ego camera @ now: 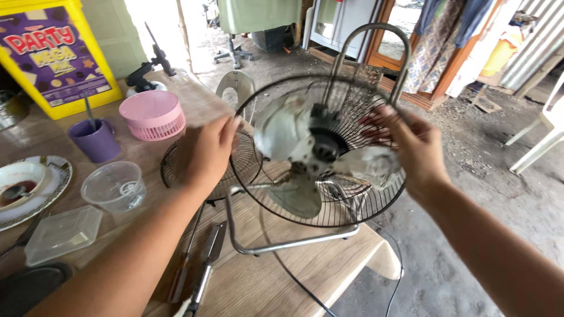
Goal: The person disassembles a table fan by removing the front grille, unscrewing the blade nut with a screwdriver, and detaching the fan blades. They then flip the fan over and use pliers to loosen a screw on the motor housing.
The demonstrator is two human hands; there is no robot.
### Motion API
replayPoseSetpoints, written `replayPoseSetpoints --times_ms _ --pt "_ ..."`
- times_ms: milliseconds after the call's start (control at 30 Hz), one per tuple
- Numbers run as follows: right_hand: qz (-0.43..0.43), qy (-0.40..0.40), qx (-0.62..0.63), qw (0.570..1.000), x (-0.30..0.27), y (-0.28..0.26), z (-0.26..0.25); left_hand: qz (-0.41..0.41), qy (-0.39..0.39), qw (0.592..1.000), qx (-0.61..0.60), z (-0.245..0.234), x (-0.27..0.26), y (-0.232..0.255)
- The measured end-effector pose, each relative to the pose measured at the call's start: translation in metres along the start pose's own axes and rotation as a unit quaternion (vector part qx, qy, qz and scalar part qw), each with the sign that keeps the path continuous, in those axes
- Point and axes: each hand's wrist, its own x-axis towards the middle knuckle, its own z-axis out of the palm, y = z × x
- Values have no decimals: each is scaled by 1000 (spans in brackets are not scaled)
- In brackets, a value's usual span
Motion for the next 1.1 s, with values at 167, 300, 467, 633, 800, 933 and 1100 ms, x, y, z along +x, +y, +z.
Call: replayPoseSetpoints --times_ms 167,300,467,633,800,933,1100 --pt "-18 10 135 991 2 -5 -28 108 15 993 54 -10 77 46" --pt "48 39 197 978 -2 9 -19 336 174 919 106 -19 120 63" --pt "124 55 245 960 -14 58 -7 327 94 936 94 3 135 80" --pt "175 82 238 952 -21 127 -14 327 3 941 88 34 118 83" --pt "152 120 41 980 -7 138 -29 391 63 917 42 57 113 96" --pt "44 133 -42 989 2 96 -36 387 -22 921 47 75 112 118" --pt "-113 35 -254 960 25 26 -37 350 -132 926 58 84 102 147"
